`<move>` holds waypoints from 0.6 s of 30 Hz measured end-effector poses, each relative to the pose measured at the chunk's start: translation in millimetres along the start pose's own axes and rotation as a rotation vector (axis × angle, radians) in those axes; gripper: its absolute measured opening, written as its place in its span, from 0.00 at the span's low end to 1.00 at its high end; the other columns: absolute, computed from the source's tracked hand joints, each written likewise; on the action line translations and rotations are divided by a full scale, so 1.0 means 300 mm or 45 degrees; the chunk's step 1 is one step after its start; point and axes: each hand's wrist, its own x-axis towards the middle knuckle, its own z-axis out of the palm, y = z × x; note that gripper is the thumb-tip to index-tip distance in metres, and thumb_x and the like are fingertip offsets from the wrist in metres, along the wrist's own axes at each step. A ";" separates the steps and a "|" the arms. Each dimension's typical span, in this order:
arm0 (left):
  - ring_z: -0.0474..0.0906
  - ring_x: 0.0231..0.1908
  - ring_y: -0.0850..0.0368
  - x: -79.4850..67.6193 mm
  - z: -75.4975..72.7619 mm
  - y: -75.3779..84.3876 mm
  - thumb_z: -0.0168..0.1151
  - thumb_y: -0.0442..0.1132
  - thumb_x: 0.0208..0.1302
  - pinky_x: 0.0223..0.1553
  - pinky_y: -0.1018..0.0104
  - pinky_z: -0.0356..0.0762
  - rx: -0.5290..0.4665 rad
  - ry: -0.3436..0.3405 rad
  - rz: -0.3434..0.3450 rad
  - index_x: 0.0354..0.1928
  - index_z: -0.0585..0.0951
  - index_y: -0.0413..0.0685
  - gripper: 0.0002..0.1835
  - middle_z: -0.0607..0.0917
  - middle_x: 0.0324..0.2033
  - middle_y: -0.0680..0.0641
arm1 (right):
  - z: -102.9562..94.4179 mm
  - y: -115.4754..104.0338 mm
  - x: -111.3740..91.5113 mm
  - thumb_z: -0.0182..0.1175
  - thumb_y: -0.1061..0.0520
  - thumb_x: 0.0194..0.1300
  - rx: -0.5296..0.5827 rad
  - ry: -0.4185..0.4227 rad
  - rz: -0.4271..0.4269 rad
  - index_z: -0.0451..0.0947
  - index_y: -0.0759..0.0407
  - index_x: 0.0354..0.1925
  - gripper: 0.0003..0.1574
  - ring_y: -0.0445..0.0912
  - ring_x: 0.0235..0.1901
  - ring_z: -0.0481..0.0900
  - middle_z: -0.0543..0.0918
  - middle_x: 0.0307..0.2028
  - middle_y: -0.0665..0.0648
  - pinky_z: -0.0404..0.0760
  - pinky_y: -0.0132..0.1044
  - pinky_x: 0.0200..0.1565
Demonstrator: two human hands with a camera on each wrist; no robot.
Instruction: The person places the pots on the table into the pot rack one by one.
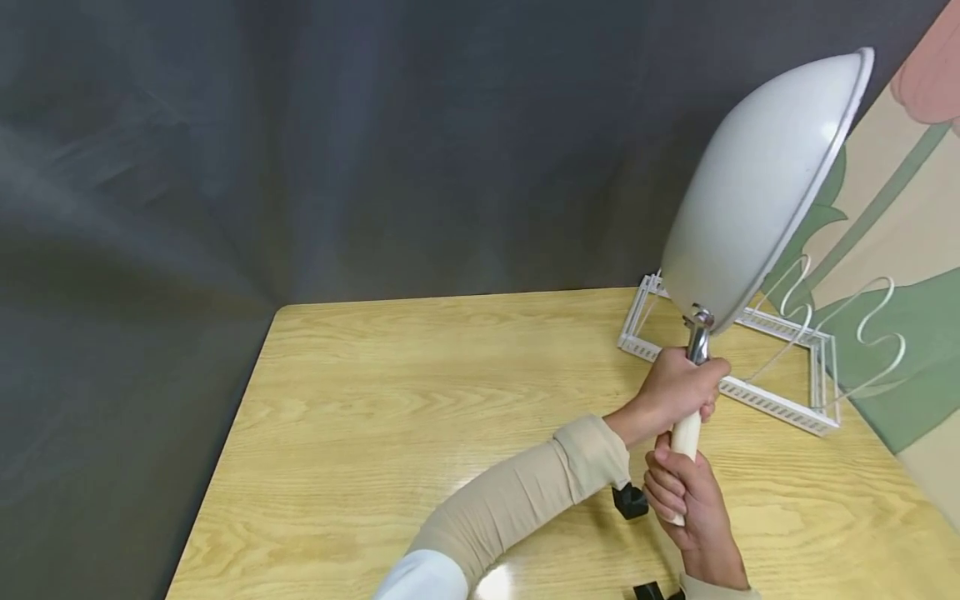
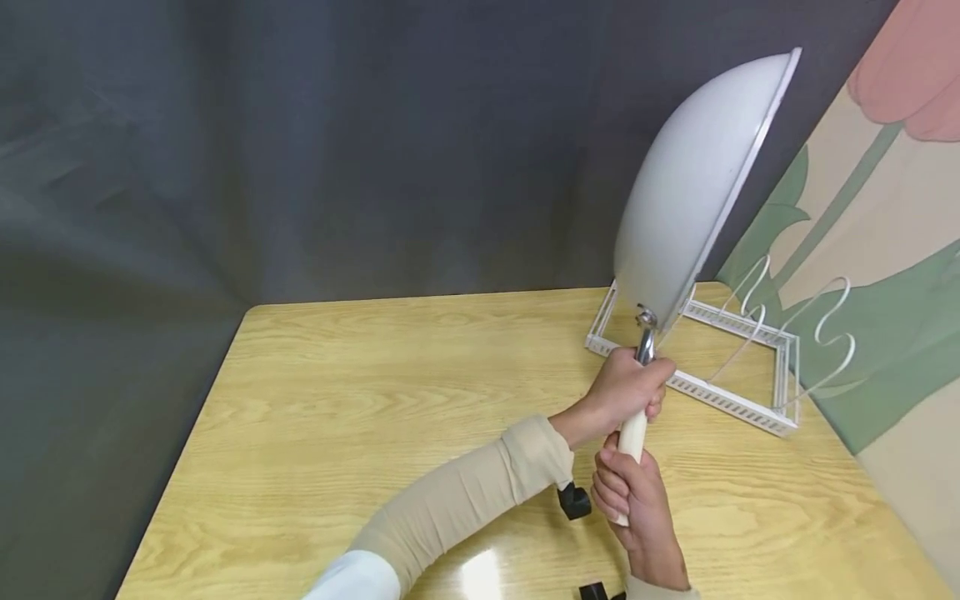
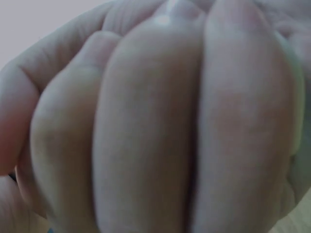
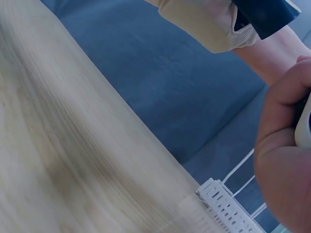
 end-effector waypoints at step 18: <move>0.69 0.07 0.60 -0.006 0.010 -0.045 0.60 0.39 0.53 0.11 0.68 0.70 0.045 0.018 0.053 0.19 0.70 0.51 0.10 0.71 0.08 0.52 | -0.031 0.006 -0.028 0.23 0.68 0.68 0.251 -0.191 0.081 0.64 0.66 0.41 0.20 0.35 0.08 0.49 0.51 0.17 0.48 0.50 0.25 0.07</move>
